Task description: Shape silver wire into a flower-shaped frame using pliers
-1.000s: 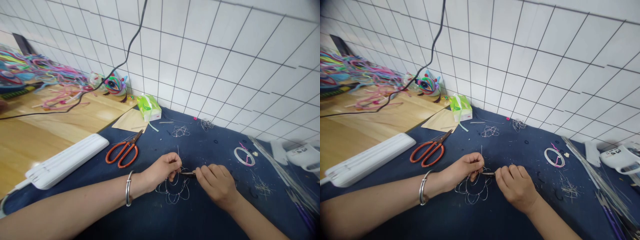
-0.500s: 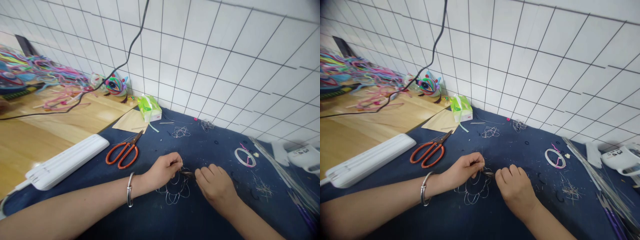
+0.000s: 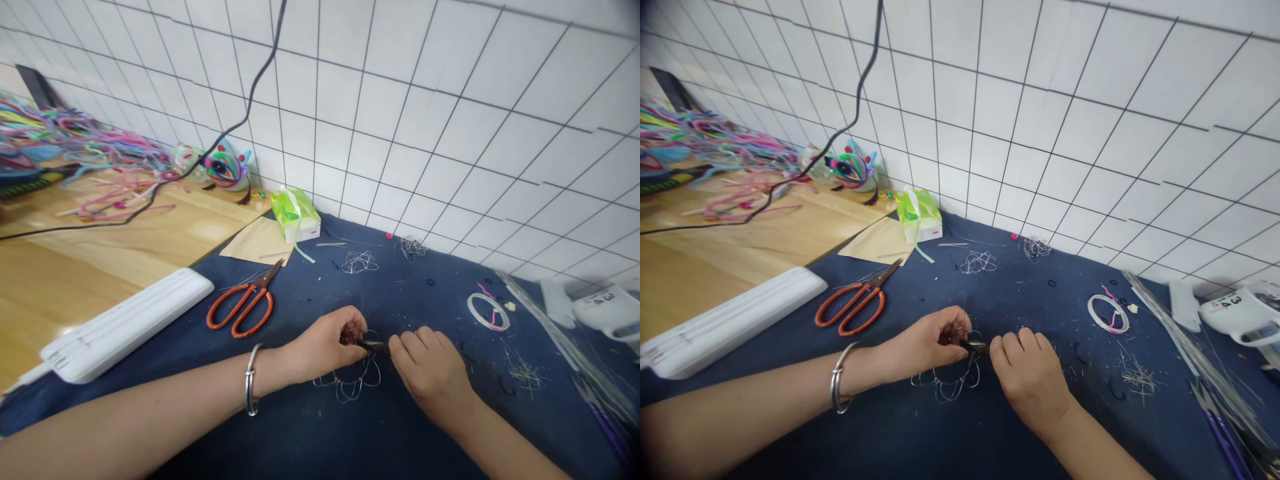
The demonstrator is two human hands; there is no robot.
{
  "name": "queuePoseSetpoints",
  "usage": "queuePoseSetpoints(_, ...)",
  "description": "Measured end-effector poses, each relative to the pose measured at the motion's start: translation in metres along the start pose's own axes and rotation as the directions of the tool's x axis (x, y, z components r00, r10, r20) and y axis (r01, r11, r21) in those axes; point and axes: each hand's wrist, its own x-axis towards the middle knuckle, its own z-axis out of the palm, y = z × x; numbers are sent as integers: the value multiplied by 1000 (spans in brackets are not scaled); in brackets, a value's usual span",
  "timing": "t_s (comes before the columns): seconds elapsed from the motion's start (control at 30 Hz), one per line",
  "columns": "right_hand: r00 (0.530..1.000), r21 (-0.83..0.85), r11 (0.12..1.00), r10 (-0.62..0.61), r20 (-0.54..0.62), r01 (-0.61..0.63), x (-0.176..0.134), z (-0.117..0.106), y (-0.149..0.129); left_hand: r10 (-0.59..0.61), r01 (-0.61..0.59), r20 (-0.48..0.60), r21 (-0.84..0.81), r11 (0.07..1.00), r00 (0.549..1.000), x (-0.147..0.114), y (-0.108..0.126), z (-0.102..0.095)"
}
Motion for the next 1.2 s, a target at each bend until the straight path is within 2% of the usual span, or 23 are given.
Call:
queuePoseSetpoints(0.13, 1000, 5, 1000, -1, -5, 1, 0, 1, 0, 1, -1, 16, -5, 1000, 1000, 0, -2, -2)
queuePoseSetpoints(0.47, 999, 36, 999, 30, -14, -30, 0, 3, 5, -31, 46, 87, -179, 983, 996, 3, -4, -10)
queuePoseSetpoints(0.57, 1000, 39, 999, 30, -2, -30, 0, 4, 7, -13, 39, 153, -169, 985, 988, 2, -3, -15)
queuePoseSetpoints(0.7, 999, 35, 999, 36, 2, -36, 0, 5, 9, 16, 11, 187, -143, 990, 982, 2, -5, -18)
queuePoseSetpoints(0.8, 999, 39, 999, 35, -7, -35, -1, 5, 9, 15, 14, 178, -160, 987, 984, 3, -6, -17)
queuePoseSetpoints(1.0, 999, 56, 998, -2, -48, 5, -1, 4, 8, -60, 81, 107, -208, 975, 992, 3, -4, -11)
queuePoseSetpoints(1.2, 997, 64, 997, -42, -60, 46, 0, 6, 5, -72, 107, 120, -320, 941, 990, 4, -5, -7)
